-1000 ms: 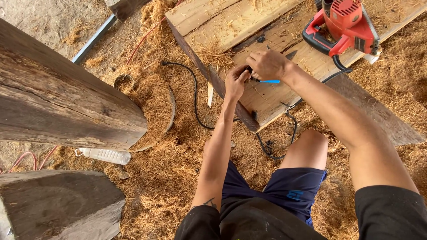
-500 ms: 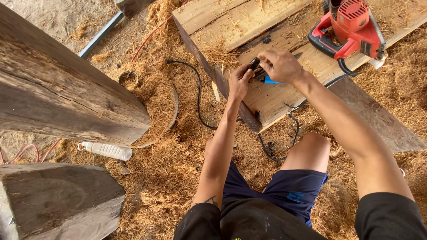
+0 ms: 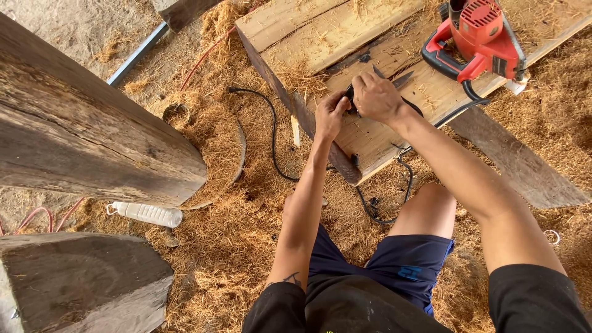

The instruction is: Wrapping electrical tape around a wire connection and cutting it with scissors

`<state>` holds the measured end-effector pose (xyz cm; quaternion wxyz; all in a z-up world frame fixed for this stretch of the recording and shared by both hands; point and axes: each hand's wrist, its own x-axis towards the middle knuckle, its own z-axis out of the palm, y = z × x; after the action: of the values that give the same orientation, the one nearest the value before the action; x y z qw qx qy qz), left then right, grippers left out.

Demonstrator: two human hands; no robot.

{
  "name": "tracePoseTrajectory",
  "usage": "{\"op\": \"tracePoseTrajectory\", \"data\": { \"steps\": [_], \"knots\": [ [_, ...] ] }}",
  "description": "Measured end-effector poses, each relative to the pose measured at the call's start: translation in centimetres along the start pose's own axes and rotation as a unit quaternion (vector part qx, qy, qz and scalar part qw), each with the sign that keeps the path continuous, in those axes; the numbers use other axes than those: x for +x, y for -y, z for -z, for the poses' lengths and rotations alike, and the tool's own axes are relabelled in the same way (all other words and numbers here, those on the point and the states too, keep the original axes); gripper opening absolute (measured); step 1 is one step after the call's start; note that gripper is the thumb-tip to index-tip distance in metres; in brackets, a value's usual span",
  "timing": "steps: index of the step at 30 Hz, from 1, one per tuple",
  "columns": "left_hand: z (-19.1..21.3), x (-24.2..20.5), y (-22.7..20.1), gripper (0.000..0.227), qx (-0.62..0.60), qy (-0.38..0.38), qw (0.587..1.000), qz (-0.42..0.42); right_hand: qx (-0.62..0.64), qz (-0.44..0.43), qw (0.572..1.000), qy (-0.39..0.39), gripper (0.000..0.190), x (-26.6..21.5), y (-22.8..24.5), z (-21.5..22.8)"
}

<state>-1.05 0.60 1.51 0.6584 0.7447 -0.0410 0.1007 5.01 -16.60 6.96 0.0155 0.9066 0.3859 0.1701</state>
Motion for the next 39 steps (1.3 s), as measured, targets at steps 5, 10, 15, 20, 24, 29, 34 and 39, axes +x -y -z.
{"op": "tracePoseTrajectory", "data": {
  "steps": [5,10,15,20,24,29,34,39],
  "knots": [
    [0.5,-0.1,-1.1,0.025,0.0,0.002,1.0,-0.014,0.112,-0.043,0.993,-0.019,0.019,0.9,-0.2,-1.0],
    [1.1,0.1,-2.2,0.024,0.006,0.013,1.0,0.003,0.259,-0.099,0.959,-0.064,0.008,0.3,0.8,2.1],
    [1.9,-0.3,-3.5,0.023,-0.013,0.027,0.999,0.018,0.393,-0.202,0.896,-0.036,0.009,-0.1,1.9,5.1],
    [3.5,-1.4,-8.2,0.024,-0.027,0.034,0.997,0.06,0.512,-0.192,0.837,-0.013,0.007,-0.4,2.3,10.8],
    [3.3,-1.7,-10.1,0.028,-0.01,0.026,0.996,0.08,0.452,-0.157,0.878,-0.009,0.016,-0.9,2.1,13.5],
    [2.8,-2.8,-9.5,0.021,0.023,0.041,0.999,0.012,0.315,-0.073,0.94,-0.109,0.01,-2.4,2.0,9.7],
    [2.3,-4.4,-11.2,0.025,0.02,0.049,0.999,0.014,0.262,-0.092,0.953,-0.123,0.017,-2.1,1.9,6.7],
    [1.2,-6.3,-11.1,0.023,-0.047,0.002,0.999,0.015,0.322,-0.162,0.922,-0.14,0.023,-2.3,2.3,5.2]
  ]
}}
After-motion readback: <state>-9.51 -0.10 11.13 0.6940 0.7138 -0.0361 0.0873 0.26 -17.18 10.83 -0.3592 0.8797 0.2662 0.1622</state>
